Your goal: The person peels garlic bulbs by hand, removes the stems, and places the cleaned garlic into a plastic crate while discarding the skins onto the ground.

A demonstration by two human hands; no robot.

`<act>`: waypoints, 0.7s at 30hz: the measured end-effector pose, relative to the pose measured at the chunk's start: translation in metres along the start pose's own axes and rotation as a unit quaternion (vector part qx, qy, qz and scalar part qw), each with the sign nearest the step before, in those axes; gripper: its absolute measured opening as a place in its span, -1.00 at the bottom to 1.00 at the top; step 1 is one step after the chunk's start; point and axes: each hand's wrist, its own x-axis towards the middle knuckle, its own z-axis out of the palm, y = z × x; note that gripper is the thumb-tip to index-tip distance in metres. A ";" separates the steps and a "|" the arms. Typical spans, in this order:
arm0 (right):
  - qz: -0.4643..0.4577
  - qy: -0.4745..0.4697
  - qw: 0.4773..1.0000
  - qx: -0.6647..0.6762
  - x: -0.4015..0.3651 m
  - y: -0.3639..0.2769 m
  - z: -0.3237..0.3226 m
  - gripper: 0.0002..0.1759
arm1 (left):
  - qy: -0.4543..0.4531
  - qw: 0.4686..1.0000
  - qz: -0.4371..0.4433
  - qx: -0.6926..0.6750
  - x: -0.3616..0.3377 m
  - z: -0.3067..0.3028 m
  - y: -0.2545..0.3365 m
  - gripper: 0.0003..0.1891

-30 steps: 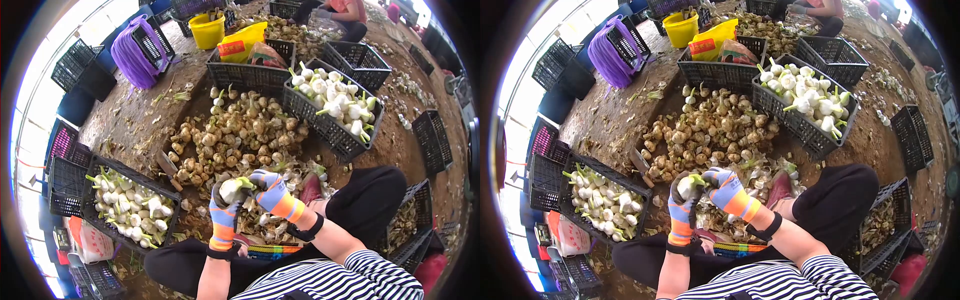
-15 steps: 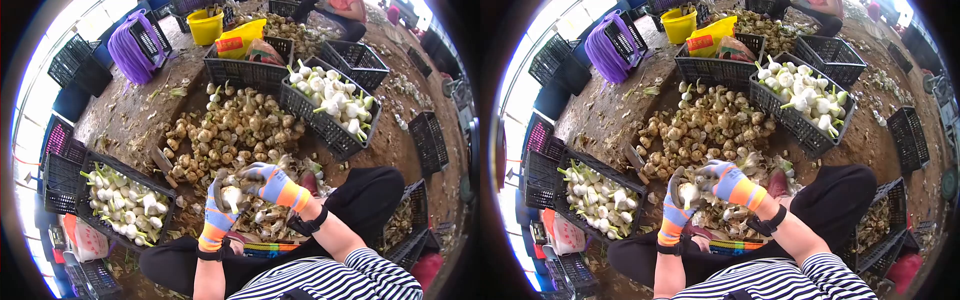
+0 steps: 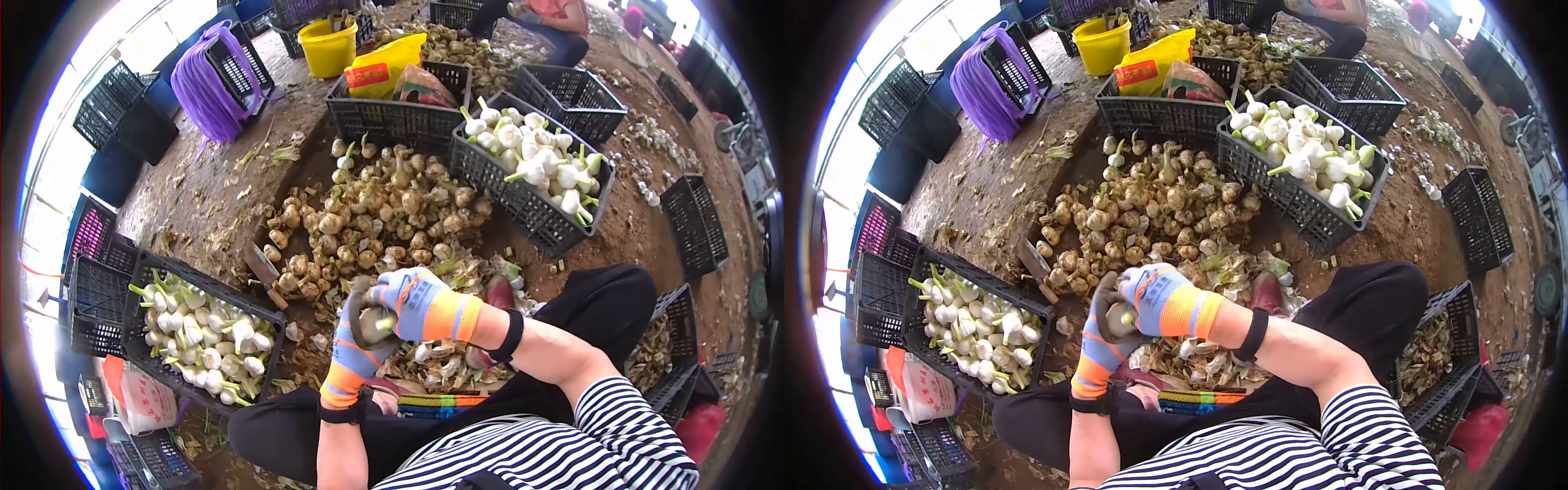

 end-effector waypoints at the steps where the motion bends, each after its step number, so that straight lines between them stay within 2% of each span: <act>1: 0.035 0.078 0.994 0.074 0.001 0.006 0.003 -0.72 | 0.055 0.998 -0.008 0.014 0.002 0.000 -0.004 -0.14; 2: 0.068 0.156 0.974 0.148 0.002 0.012 0.006 -0.75 | 0.113 0.992 0.031 0.048 0.006 -0.007 -0.020 -0.24; 3: 0.120 0.188 0.952 0.210 0.002 0.016 0.012 -0.74 | 0.143 0.989 0.025 0.008 0.007 -0.010 -0.021 -0.30; 4: 0.104 0.298 0.929 0.195 0.003 0.023 0.030 -0.74 | 0.174 0.984 0.019 -0.033 0.008 -0.011 -0.022 -0.37; 5: 0.106 0.286 0.923 0.236 0.001 0.017 0.029 -0.76 | 0.165 0.983 0.056 -0.065 0.008 -0.008 -0.020 -0.49; 6: 0.109 0.272 0.915 0.279 -0.001 0.009 0.029 -0.77 | 0.165 0.983 0.055 -0.063 0.009 -0.005 -0.025 -0.49; 8: 0.077 0.281 0.913 0.287 -0.005 -0.008 0.035 -0.81 | 0.231 0.960 0.050 -0.152 0.011 -0.002 -0.041 -0.56; 9: 0.096 0.284 0.911 0.284 -0.004 -0.009 0.040 -0.81 | 0.300 0.937 -0.003 -0.180 0.013 0.003 -0.037 -0.66; 10: 0.115 0.285 0.909 0.280 -0.002 -0.008 0.046 -0.80 | 0.298 0.938 -0.018 -0.177 0.011 -0.012 -0.051 -0.69; 12: 0.151 0.321 0.900 0.252 0.003 0.011 0.054 -0.74 | 0.265 0.952 0.013 -0.153 0.012 -0.002 -0.029 -0.67; 13: 0.188 0.306 0.899 0.249 0.003 0.018 0.053 -0.79 | 0.262 0.953 0.014 -0.152 0.013 -0.001 -0.024 -0.67; 14: 0.181 0.371 0.884 0.219 0.007 0.034 0.068 -0.84 | 0.251 0.950 0.014 -0.183 0.014 0.000 -0.021 -0.67; 15: 0.227 0.373 0.874 0.216 0.008 0.052 0.076 -0.85 | 0.239 0.947 0.013 -0.213 0.013 0.000 -0.021 -0.67; 16: 0.271 0.373 0.862 0.212 0.006 0.069 0.082 -0.86 | 0.188 0.952 0.006 -0.241 0.010 -0.008 -0.025 -0.66; 18: 0.350 0.288 0.870 0.194 -0.008 0.099 0.092 -0.84 | 0.171 0.925 0.025 -0.337 0.015 0.002 -0.015 -0.60; 19: 0.389 0.185 0.877 0.213 -0.014 0.122 0.111 -0.58 | 0.199 0.921 0.016 -0.334 0.011 -0.010 -0.034 -0.55; 20: 0.340 0.176 0.872 0.304 -0.019 0.118 0.109 -0.48 | 0.219 0.928 0.030 -0.300 0.013 -0.011 -0.045 -0.51; 21: 0.352 0.172 0.860 0.327 -0.022 0.114 0.114 -0.44 | 0.211 0.946 0.004 -0.248 0.016 -0.003 -0.039 -0.50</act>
